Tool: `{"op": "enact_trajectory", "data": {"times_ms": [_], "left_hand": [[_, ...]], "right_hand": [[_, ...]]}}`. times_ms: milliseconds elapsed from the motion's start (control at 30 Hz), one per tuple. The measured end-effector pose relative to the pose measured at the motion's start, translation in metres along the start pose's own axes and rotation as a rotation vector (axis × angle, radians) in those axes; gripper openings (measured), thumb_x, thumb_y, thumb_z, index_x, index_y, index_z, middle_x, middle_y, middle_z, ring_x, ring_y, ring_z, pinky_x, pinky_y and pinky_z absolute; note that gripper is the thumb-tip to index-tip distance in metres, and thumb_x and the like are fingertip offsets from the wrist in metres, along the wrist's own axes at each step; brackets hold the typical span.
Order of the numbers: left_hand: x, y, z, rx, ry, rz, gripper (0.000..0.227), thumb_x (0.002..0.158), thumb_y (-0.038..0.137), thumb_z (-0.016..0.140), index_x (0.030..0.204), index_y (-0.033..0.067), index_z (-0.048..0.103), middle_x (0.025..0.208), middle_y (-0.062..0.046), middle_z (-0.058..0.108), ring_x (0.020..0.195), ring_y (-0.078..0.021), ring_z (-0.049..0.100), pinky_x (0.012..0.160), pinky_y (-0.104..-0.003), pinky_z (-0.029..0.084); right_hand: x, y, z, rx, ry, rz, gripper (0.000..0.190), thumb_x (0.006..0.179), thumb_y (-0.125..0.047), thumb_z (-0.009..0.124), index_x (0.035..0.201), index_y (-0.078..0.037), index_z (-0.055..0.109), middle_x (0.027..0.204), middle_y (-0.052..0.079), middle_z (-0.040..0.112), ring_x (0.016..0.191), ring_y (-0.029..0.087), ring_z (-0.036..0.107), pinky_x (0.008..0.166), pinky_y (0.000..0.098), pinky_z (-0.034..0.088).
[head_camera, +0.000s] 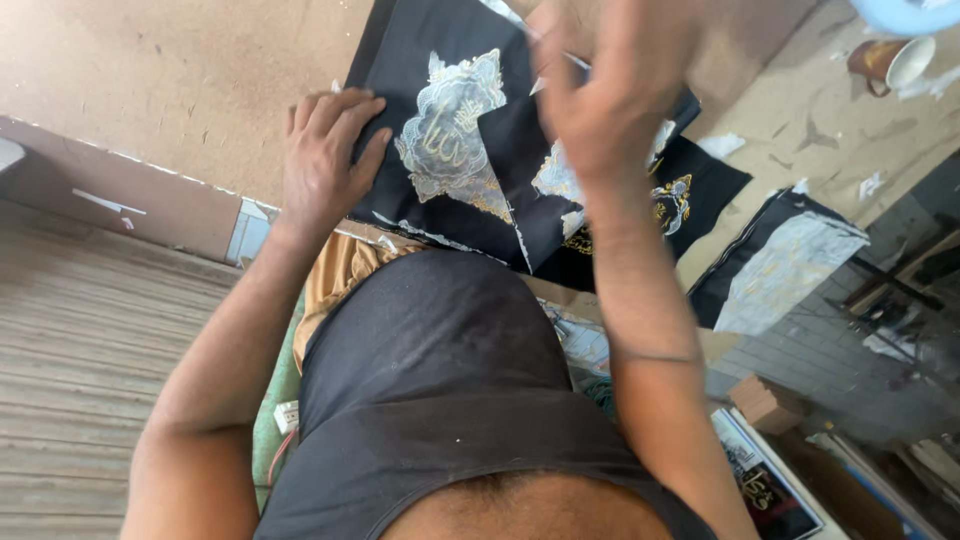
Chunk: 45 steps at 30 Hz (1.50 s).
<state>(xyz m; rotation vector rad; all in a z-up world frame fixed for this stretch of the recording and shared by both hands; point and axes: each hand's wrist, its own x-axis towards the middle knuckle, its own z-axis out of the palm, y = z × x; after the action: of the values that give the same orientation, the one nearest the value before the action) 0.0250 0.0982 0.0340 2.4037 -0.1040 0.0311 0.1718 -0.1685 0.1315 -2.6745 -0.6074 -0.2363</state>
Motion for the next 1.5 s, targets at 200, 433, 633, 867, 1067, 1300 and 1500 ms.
{"op": "enact_trajectory", "data": {"times_ms": [200, 433, 633, 867, 1067, 1300, 1500], "left_hand": [[-0.037, 0.003, 0.001, 0.077, -0.019, -0.073, 0.059, 0.091, 0.029, 0.09, 0.136, 0.0019, 0.063, 0.124, -0.015, 0.056, 0.108, -0.0333, 0.054, 0.096, -0.045, 0.046], [-0.029, -0.005, -0.001, 0.039, -0.087, -0.009, 0.079, 0.081, 0.031, 0.096, 0.138, -0.0033, 0.054, 0.108, -0.014, 0.057, 0.099, -0.0322, 0.054, 0.091, -0.047, 0.045], [-0.032, -0.01, -0.005, -0.015, -0.132, 0.006, 0.054, 0.085, 0.019, 0.093, 0.125, 0.0024, 0.06, 0.086, -0.006, 0.06, 0.083, -0.027, 0.054, 0.087, -0.044, 0.043], [-0.038, -0.018, -0.003, -0.008, -0.098, 0.044, 0.03, 0.09, 0.016, 0.089, 0.106, 0.0038, 0.066, 0.081, -0.006, 0.066, 0.078, -0.0268, 0.059, 0.078, -0.043, 0.043], [-0.037, 0.0, -0.007, -0.151, -0.117, -0.106, 0.02, 0.099, 0.016, 0.08, 0.102, -0.0004, 0.069, 0.083, -0.011, 0.071, 0.071, -0.0193, 0.068, 0.065, -0.034, 0.053], [-0.039, 0.035, 0.008, -0.319, -0.126, -0.322, 0.019, 0.103, 0.018, 0.074, 0.105, 0.0003, 0.071, 0.083, -0.001, 0.07, 0.073, -0.0095, 0.063, 0.067, -0.028, 0.05], [-0.036, 0.108, 0.025, -0.549, -0.101, -0.292, 0.024, 0.111, 0.022, 0.07, 0.112, -0.0017, 0.064, 0.101, -0.005, 0.057, 0.09, -0.0123, 0.051, 0.08, -0.027, 0.043]], "right_hand": [[-0.155, -0.04, 0.066, -0.138, -0.126, 0.301, 0.072, 0.09, -0.046, 0.082, 0.138, -0.001, 0.053, 0.123, 0.021, 0.055, 0.109, 0.037, 0.053, 0.093, 0.052, 0.041], [-0.229, -0.01, 0.083, 0.073, 0.32, 0.549, 0.015, 0.105, -0.007, 0.062, 0.119, -0.002, 0.059, 0.107, 0.016, 0.065, 0.099, 0.032, 0.065, 0.089, 0.0417, 0.051], [-0.332, 0.052, 0.067, 0.438, 0.984, 1.063, 0.012, 0.106, -0.006, 0.06, 0.116, 0.001, 0.058, 0.106, 0.012, 0.07, 0.093, 0.017, 0.068, 0.082, 0.0315, 0.054], [-0.416, 0.073, 0.057, 0.873, 1.103, 1.481, 0.022, 0.099, -0.004, 0.06, 0.119, -0.001, 0.053, 0.096, 0.012, 0.063, 0.075, 0.019, 0.064, 0.059, 0.0355, 0.06], [-0.41, 0.068, 0.028, 0.897, 1.139, 1.515, 0.04, 0.091, -0.007, 0.058, 0.128, -0.008, 0.045, 0.113, 0.014, 0.061, 0.079, 0.022, 0.07, 0.054, 0.0346, 0.059], [-0.411, 0.095, -0.001, 0.592, 0.824, 1.567, 0.069, 0.088, -0.017, 0.084, 0.142, -0.013, 0.042, 0.129, 0.015, 0.049, 0.081, 0.023, 0.06, 0.053, 0.0319, 0.055], [-0.463, 0.121, -0.008, 0.285, 0.503, 1.214, 0.05, 0.085, -0.01, 0.084, 0.129, -0.009, 0.06, 0.107, 0.011, 0.07, 0.09, 0.021, 0.069, 0.081, 0.0399, 0.058]]}}
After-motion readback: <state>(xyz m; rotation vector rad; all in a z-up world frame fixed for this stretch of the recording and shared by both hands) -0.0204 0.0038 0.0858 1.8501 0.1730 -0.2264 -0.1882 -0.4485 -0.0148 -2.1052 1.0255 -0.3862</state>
